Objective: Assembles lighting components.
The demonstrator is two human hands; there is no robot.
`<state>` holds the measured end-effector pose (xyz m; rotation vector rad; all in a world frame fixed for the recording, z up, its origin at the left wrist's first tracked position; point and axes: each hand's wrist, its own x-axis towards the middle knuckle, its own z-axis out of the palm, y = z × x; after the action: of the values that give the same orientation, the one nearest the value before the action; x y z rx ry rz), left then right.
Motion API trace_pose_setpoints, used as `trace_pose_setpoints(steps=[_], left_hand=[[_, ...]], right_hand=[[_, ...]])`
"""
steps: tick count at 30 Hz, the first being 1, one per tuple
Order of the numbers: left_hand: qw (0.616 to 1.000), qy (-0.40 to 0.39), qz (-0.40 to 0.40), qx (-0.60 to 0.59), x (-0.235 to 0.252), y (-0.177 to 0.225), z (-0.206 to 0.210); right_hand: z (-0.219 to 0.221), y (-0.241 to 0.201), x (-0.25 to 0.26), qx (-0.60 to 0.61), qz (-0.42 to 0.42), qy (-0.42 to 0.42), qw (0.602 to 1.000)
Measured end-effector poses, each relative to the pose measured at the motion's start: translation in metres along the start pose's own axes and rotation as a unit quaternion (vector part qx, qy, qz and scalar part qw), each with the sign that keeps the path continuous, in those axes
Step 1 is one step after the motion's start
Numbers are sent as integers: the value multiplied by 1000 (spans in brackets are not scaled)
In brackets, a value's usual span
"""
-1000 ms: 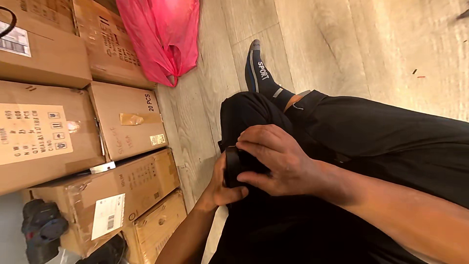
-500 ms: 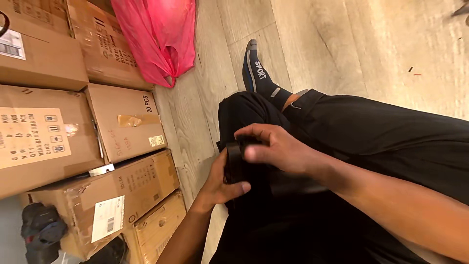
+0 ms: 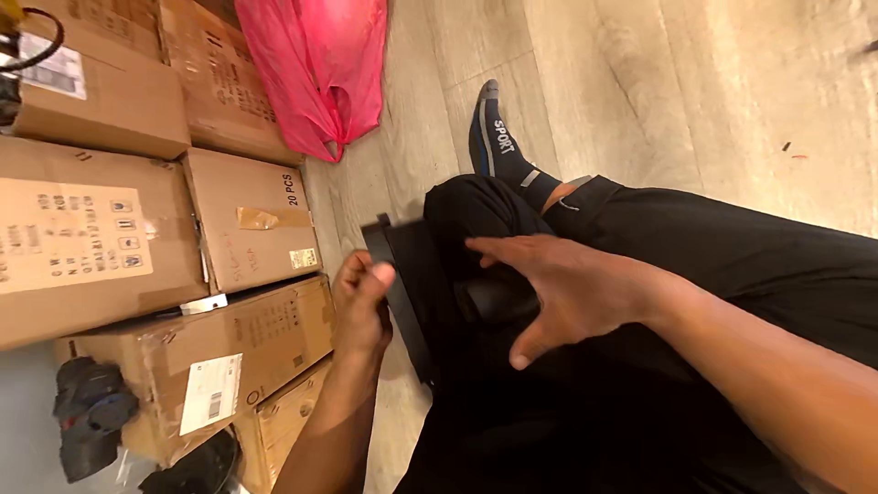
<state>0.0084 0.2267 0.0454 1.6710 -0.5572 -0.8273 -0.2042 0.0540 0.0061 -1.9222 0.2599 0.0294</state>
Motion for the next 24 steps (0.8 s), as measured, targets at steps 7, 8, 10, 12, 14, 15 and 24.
trace_pose_setpoints(steps=[7,8,10,12,14,15,24], left_hand=[[951,-227,114,178,19,40,-41],[913,-270,151,265,16,48,-43],[858,-309,183,368,9,61,-36],[868,-288,214,344,6,65,-24],[897,-250,237,275,9,66,-14],[904,-246,226,267,10,65,-11],[881,-266,163,357,3,19,14]], right_hand=[[-11,10,-2,-13,-14,32,999],[-17,11,-3,39,-3,13,999],[-22,16,-4,173,-57,-20,983],[-18,19,-2,318,-137,-59,936],[-16,15,-3,390,-162,-78,903],[-17,12,-5,392,-152,-73,904],[-4,-10,0,139,68,-56,986]])
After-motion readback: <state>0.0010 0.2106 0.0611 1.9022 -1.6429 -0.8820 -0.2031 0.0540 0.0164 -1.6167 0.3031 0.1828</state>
